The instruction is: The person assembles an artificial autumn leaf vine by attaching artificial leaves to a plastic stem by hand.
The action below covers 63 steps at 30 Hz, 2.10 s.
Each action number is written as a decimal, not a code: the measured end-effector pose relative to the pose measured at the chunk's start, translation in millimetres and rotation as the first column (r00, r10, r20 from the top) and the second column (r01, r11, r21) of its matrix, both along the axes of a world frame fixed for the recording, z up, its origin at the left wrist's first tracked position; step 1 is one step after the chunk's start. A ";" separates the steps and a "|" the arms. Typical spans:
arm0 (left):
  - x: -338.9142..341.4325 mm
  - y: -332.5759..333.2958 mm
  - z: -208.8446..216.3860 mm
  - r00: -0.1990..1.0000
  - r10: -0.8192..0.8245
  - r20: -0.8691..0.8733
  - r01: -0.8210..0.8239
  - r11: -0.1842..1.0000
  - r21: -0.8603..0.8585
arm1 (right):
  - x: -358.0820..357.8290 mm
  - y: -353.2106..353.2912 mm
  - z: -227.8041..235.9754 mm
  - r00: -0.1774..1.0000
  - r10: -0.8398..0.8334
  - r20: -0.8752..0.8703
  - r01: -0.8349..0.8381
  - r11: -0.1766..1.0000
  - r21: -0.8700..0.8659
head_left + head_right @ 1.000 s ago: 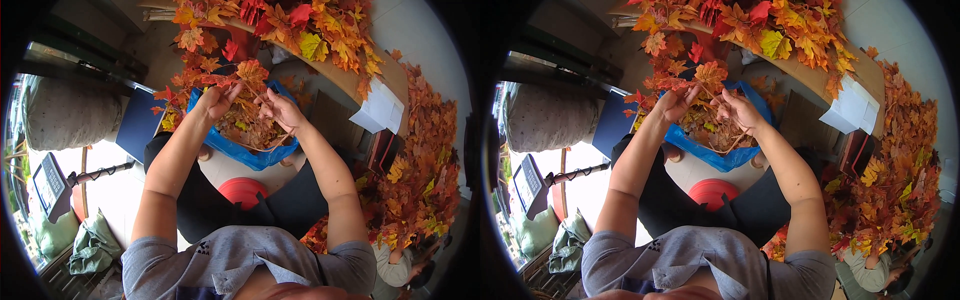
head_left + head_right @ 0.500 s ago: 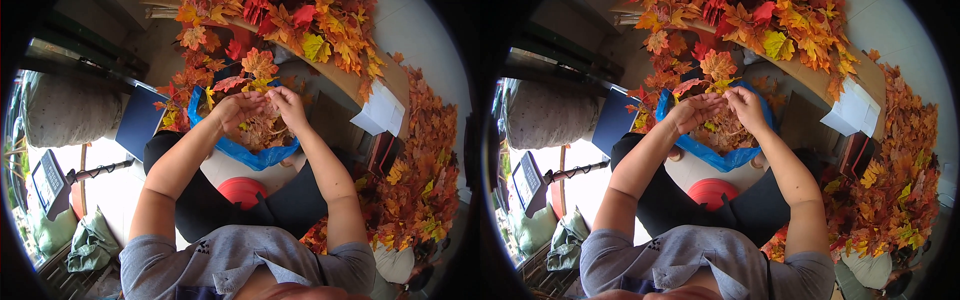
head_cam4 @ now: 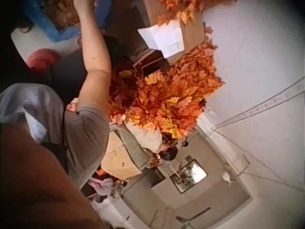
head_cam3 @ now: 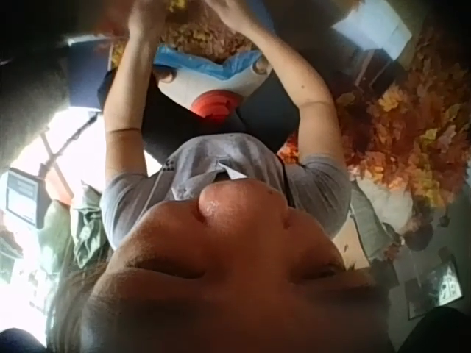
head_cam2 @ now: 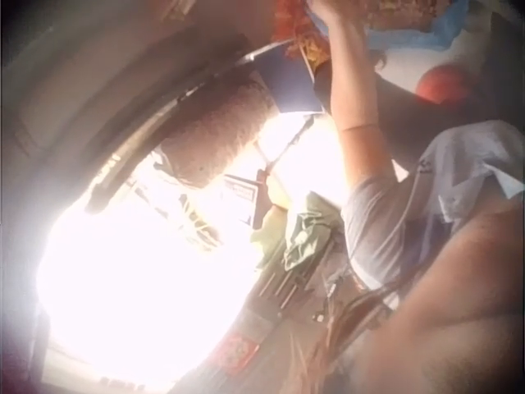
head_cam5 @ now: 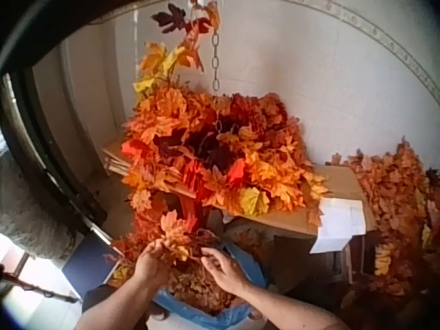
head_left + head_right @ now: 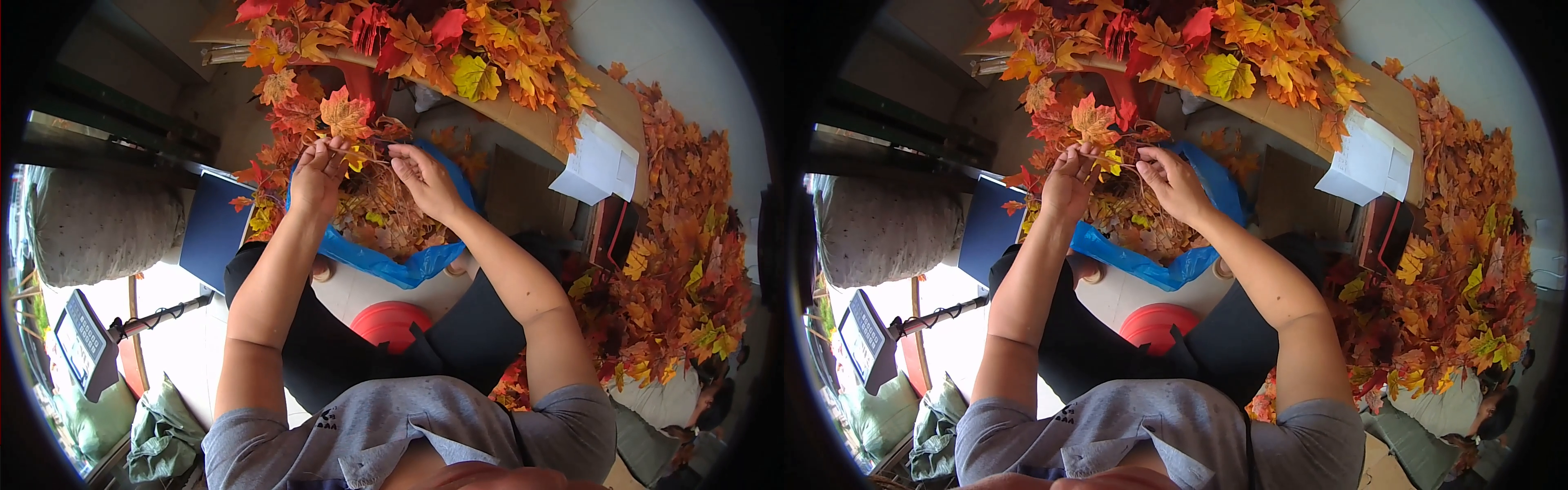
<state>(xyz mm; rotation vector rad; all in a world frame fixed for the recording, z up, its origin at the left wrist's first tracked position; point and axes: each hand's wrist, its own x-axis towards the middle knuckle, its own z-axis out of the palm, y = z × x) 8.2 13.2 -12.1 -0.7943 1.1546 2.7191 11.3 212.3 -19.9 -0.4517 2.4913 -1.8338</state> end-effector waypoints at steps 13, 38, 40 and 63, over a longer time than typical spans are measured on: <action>-4.7 -21.1 -4.7 0.998 0.058 0.018 -0.055 0.986 -0.156 | -137.8 43.7 95.6 0.674 -0.398 -0.622 0.556 0.828 0.072; 7.2 1.0 12.8 0.983 -0.162 -0.090 0.153 0.983 -0.097 | -232.2 70.9 161.3 0.873 -0.226 -0.433 0.464 0.662 0.589; 4.9 4.4 11.2 0.982 -0.167 -0.091 0.158 0.983 -0.095 | -237.5 76.2 158.9 0.813 -0.274 -0.514 0.553 0.643 0.531; 7.2 2.0 10.7 0.983 -0.164 -0.083 0.155 0.983 -0.102 | -218.3 36.4 165.0 0.835 -0.423 -0.352 0.527 0.797 0.293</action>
